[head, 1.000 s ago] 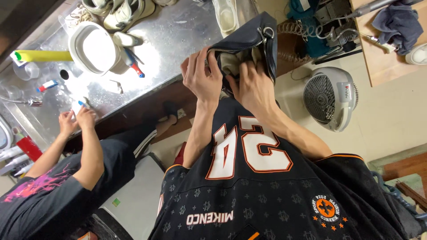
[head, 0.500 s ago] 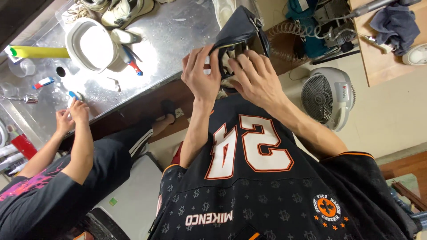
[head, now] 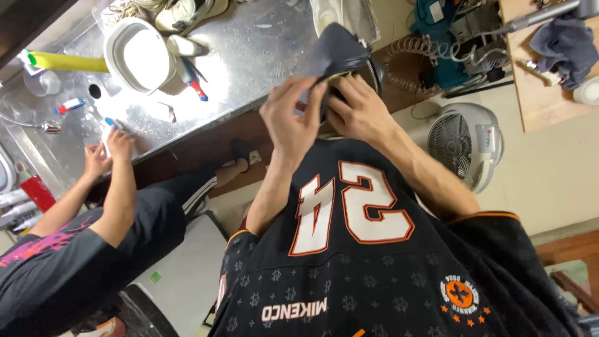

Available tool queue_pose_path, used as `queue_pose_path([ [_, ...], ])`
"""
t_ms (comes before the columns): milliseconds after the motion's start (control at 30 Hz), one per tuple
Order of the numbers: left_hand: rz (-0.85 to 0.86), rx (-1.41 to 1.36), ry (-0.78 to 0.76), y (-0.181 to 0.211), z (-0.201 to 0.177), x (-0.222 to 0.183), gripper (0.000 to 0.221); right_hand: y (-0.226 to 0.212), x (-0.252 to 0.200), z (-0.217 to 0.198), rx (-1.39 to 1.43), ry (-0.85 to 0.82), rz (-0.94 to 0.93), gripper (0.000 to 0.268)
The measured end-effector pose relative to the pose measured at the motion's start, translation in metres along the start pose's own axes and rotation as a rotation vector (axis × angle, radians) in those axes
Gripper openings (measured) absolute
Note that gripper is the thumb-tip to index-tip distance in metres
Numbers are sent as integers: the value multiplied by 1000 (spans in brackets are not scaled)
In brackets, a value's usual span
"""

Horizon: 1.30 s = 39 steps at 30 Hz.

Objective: The recorder is cleaning a dark-colored bag and its long strap using a small blue brush.

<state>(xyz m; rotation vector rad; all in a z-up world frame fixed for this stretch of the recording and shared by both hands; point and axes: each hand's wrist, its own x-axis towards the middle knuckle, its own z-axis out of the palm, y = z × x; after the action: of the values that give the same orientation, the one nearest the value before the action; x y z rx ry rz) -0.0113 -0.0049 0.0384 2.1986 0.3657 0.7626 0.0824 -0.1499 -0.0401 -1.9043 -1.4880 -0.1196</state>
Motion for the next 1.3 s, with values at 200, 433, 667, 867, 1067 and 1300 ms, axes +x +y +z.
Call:
queue_pose_path([
  [200,-287,-210,-95,-6,-12,10,9,-34,22,-36,400,291,284,31],
  [433,-321,-327,-96,-10,-13,7,10,-33,23,-24,305,312,324,32],
  [667,-46,-79,-93,-6,-18,10,9,-14,-1,-47,-290,167,257,32],
  [867,190,224,-105,0,-26,22,11,21,5,-60,-334,-26,161,54],
  [1067,355,427,-9,0,-23,33,13,12,19,-97,-153,-218,269,83],
  [1300,343,412,4,-5,-16,39,10,0,29,-123,-242,-343,306,95],
])
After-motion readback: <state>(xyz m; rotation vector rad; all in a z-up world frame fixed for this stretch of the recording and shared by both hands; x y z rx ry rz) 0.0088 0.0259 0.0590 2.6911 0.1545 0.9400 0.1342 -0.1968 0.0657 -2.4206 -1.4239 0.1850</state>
